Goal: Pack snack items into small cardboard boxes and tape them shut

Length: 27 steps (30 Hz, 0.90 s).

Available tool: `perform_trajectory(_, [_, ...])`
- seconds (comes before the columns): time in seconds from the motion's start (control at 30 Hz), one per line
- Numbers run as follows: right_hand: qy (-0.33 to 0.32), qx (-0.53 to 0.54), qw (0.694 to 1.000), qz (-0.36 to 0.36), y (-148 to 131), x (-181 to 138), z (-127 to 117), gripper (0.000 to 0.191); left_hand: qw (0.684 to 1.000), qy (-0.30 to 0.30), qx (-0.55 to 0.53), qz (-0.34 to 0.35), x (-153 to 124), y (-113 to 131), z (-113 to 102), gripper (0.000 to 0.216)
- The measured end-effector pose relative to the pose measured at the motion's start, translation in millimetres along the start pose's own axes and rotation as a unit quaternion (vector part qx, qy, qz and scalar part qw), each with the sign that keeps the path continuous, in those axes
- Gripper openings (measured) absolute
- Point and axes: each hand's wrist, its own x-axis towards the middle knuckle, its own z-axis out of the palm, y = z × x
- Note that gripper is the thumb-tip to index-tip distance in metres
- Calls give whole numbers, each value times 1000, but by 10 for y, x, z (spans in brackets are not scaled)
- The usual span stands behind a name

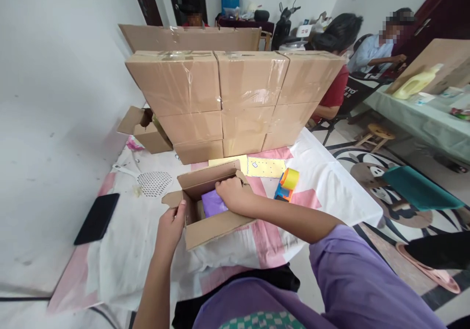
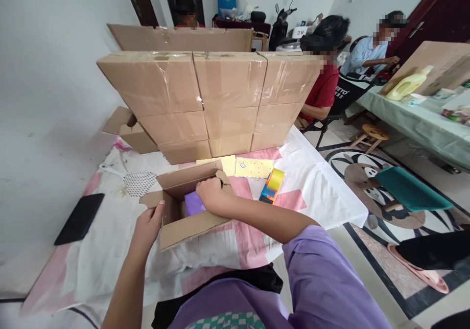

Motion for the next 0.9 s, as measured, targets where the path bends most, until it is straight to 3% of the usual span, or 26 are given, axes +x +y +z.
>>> perform_trajectory(0.1, [60,19,996,-66,90,-236,-90,28,1000,-8,7,-7,-31,-15,-15,57])
perform_trajectory(0.17, [160,91,973,-139,262,-470,-117,22,1000,3,-10,-15,-51,-35,-8,53])
perform_trajectory(0.23, [293,219,921,-134,486,-696,-56,28,998,31,-48,-18,-73,-61,16,48])
perform_trajectory(0.3, [382,353,853,-50,696,-843,108,33,994,60,-91,-9,-101,-88,42,47])
perform_trajectory(0.37, [387,460,799,-2,838,-885,337,33,987,90,-130,12,-139,-107,50,47])
perform_trajectory(0.43, [341,524,780,-21,894,-855,562,35,980,103,-165,45,-186,-113,27,45])
perform_trajectory(0.57, [290,527,796,-66,859,-789,798,39,967,91,-187,147,-278,-129,-51,46])
perform_trajectory(0.7, [290,471,829,-76,847,-814,796,41,946,129,-209,213,-332,-316,-55,73])
perform_trajectory(0.83, [288,412,861,-82,844,-828,795,40,953,-3,-177,245,-354,-605,-76,115])
perform_trajectory(0.9, [285,410,862,-81,829,-809,814,40,958,-42,-124,255,-356,-649,-115,125])
